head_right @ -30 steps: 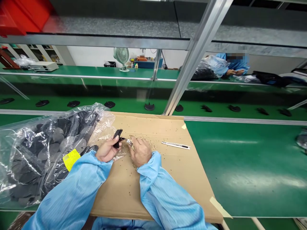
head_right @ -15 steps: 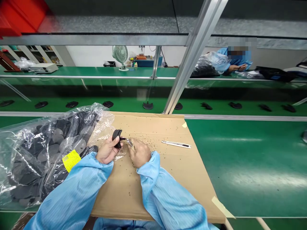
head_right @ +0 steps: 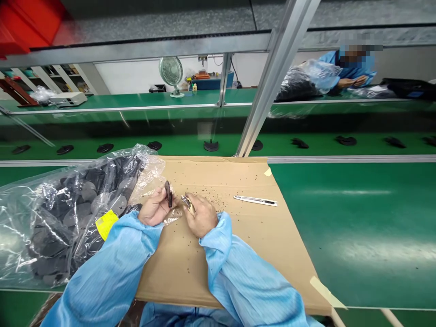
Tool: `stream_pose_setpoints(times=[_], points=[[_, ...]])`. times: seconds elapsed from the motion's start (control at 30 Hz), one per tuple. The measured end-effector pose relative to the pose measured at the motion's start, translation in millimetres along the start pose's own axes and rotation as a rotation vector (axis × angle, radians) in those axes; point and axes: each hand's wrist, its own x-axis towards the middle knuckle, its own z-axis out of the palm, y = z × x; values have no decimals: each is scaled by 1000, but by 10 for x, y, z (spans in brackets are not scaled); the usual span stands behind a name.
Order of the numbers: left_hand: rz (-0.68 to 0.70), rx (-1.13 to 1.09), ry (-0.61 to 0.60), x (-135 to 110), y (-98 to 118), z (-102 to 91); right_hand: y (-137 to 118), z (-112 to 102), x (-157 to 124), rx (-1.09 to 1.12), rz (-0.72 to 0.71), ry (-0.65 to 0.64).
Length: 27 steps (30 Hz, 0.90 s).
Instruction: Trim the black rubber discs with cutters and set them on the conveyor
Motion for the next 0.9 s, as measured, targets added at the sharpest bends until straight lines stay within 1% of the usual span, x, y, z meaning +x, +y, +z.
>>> stream_pose_setpoints(times=[0.13,0.23,0.4,0.53,0.7,0.9], points=[[-159,7,-72,-15,8,-6,-47,2,-23,-102,-45,-104],[-220,23,-92,-24,12,3,-69,-6,-26,-159,-43,-183],[-206,114,-95,-41,-2,37,-108,-37,-12,-231,-10,-294],[-195,164,-117,-54,-6,45,-130,-72,-1,-242,18,-356],[-170,230,-111,-57,-8,46,-137,-116,20,-238,7,-437],[-135,283,-105,-49,-50,10,-160,-162,51,-259,6,-504]])
